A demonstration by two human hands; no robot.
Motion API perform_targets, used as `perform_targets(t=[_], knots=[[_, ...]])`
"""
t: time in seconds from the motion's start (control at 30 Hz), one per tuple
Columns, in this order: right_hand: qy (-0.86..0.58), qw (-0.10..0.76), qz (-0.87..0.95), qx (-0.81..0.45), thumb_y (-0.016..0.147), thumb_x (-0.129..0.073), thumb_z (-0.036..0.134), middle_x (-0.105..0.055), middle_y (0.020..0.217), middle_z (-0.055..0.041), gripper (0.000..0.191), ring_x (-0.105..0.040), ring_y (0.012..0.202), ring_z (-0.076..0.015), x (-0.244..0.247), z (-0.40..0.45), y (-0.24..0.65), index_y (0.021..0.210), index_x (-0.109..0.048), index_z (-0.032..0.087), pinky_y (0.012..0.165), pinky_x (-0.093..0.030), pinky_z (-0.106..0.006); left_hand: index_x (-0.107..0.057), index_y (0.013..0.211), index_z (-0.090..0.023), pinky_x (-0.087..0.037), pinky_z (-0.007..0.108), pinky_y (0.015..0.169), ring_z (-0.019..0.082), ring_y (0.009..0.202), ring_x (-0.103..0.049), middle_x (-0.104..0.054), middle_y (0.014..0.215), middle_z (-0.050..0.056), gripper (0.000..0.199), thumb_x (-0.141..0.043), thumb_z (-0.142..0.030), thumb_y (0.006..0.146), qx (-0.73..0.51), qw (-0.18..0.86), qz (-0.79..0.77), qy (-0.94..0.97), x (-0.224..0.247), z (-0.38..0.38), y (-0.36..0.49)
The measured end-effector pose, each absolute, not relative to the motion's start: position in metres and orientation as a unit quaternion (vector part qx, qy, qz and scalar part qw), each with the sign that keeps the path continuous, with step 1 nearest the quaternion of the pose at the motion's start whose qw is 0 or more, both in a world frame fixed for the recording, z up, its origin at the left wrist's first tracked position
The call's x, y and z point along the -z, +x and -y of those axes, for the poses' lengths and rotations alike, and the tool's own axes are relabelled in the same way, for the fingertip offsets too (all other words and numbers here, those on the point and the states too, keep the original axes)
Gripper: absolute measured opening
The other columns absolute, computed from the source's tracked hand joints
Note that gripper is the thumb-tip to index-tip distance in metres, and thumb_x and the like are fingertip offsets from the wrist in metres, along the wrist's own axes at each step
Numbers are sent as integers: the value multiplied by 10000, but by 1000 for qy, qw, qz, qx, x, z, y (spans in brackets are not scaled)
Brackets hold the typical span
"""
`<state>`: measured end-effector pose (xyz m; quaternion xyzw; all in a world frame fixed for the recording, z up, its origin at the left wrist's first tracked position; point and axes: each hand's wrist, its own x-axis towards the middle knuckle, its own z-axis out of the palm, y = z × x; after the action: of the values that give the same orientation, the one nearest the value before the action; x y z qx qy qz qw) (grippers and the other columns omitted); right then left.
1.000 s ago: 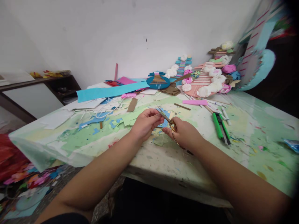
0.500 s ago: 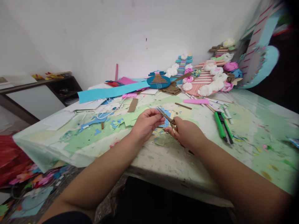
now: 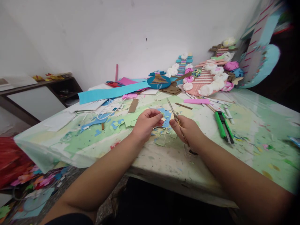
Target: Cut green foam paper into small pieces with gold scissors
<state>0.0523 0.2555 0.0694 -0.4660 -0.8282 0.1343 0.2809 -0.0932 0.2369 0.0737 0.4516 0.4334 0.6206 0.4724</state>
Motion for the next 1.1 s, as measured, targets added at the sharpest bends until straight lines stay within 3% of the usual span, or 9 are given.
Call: perform_targets(t=[0.13,0.3,0.43,0.63,0.87,1.0,1.1], knots=[[-414,384,789,-245,759,-312,477,-468,618,15,289,-431,557,-107,-68,-254,51,740,-403,203,507,-321,-227,-381,718,-167,-415,207,481,63,473,-509,-478,574,-52,235,-578,-230,605,-611,401,-478,487,-68,-240,-90],[-320,504,707,-381,749,-403,344,-478,633,42,151,-476,586,-96,-59,-258,43,758,-312,223,563,-374,-245,-379,719,-185,-415,224,543,79,566,-517,-505,635,-35,190,-536,-258,639,-534,268,-526,606,-61,-238,-89],[-322,514,692,-392,705,-465,277,-534,724,20,167,-516,653,-113,-53,-261,42,768,-320,222,637,-394,-298,-430,730,-190,-402,229,564,82,593,-502,-534,664,-22,118,-505,-248,661,-466,159,-552,672,-59,-235,-89],[-334,515,661,-432,656,-510,257,-542,701,27,215,-536,658,-121,-56,-263,44,746,-318,219,662,-403,-321,-398,913,-200,-432,251,640,94,696,-552,-562,853,28,249,-481,-197,679,-515,280,-470,660,-55,-235,-87],[-315,507,632,-494,626,-513,226,-513,647,48,240,-535,636,-111,-61,-263,44,752,-309,213,663,-415,-310,-432,898,-181,-437,235,579,74,586,-527,-550,729,0,262,-529,-208,656,-555,376,-435,601,-60,-238,-89],[-296,496,620,-532,633,-482,231,-502,655,46,230,-525,612,-107,-62,-262,43,736,-277,217,647,-422,-314,-455,907,-172,-417,210,518,64,557,-505,-549,751,5,366,-610,-229,581,-564,398,-436,578,-63,-239,-90],[-287,487,627,-537,634,-470,242,-489,647,47,228,-521,604,-108,-64,-262,43,718,-260,217,626,-419,-304,-511,873,-145,-415,210,525,80,600,-516,-568,752,27,333,-614,-251,575,-544,415,-443,579,-65,-238,-90]])
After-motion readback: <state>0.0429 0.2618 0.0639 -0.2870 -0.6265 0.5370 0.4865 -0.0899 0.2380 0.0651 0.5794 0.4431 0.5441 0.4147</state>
